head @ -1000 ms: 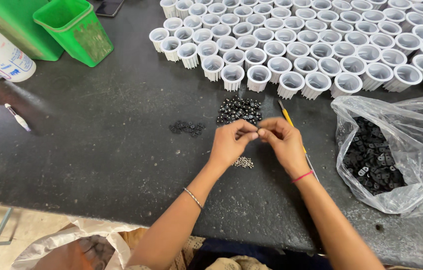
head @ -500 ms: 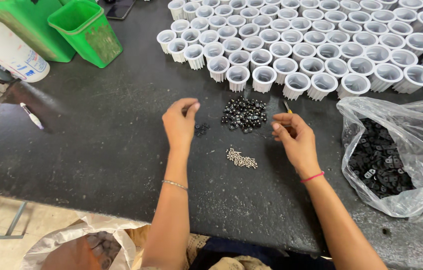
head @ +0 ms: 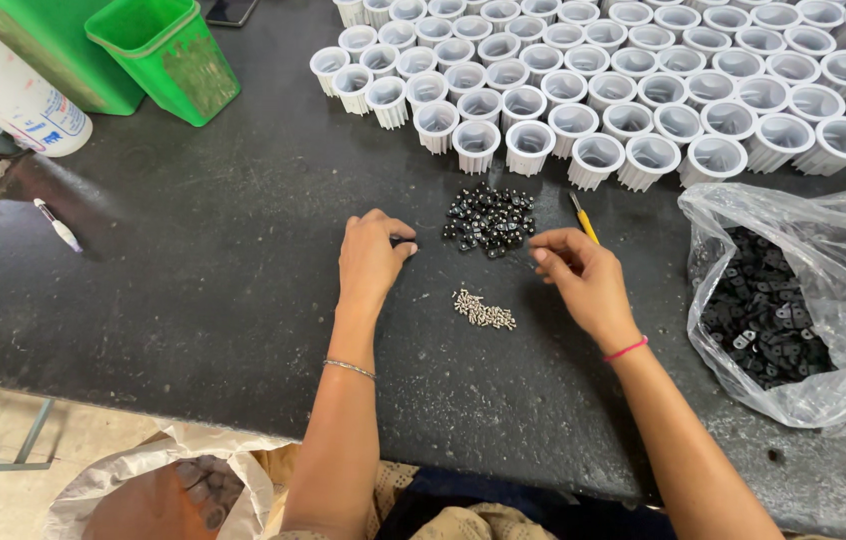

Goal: The person sits at a workbench assembling small black plastic components. They pick up black pieces one at a time, press and fit them together by hand, and use a yellow-handled awl-like tool to help seat the parts, placing finished pieces with a growing pile of completed assemblies.

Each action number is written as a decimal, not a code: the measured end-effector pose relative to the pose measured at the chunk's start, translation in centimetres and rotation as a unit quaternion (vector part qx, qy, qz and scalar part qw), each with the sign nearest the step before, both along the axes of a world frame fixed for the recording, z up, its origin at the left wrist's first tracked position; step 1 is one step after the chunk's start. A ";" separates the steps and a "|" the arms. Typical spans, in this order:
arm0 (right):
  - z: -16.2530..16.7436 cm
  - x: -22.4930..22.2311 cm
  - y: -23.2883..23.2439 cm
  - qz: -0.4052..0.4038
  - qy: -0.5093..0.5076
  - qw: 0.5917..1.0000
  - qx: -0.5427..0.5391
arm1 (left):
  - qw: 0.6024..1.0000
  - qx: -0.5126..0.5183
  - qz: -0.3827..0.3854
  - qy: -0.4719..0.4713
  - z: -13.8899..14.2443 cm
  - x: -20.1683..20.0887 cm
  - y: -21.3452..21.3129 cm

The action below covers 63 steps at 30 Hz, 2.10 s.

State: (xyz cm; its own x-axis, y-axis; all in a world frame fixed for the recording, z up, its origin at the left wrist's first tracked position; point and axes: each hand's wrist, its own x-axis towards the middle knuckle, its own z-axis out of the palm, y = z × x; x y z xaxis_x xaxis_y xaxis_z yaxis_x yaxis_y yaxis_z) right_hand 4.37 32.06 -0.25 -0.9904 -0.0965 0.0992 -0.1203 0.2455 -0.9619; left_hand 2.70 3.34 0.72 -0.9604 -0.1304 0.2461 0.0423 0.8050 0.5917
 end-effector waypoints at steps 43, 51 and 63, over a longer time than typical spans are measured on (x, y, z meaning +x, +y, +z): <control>0.4 0.4 -1.2 0.000 0.073 0.997 0.034 | 0.884 0.428 -0.172 -0.074 -1.8 0.0 6.7; -0.4 0.3 -1.8 -0.036 0.036 0.995 -0.090 | 0.899 0.400 -0.158 -0.086 -1.3 0.6 8.0; -0.5 0.5 -1.8 -0.038 0.034 0.995 -0.083 | 0.889 0.413 -0.172 -0.098 -0.8 1.1 8.4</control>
State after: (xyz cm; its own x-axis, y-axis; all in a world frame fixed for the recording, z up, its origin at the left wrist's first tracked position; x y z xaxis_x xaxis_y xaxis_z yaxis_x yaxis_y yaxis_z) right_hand 4.84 30.22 -0.75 -0.9846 0.0018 0.1747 -0.1737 0.0947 -0.9802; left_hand 3.80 11.70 -0.10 -0.9925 0.1197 0.0264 0.0327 0.0516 0.9981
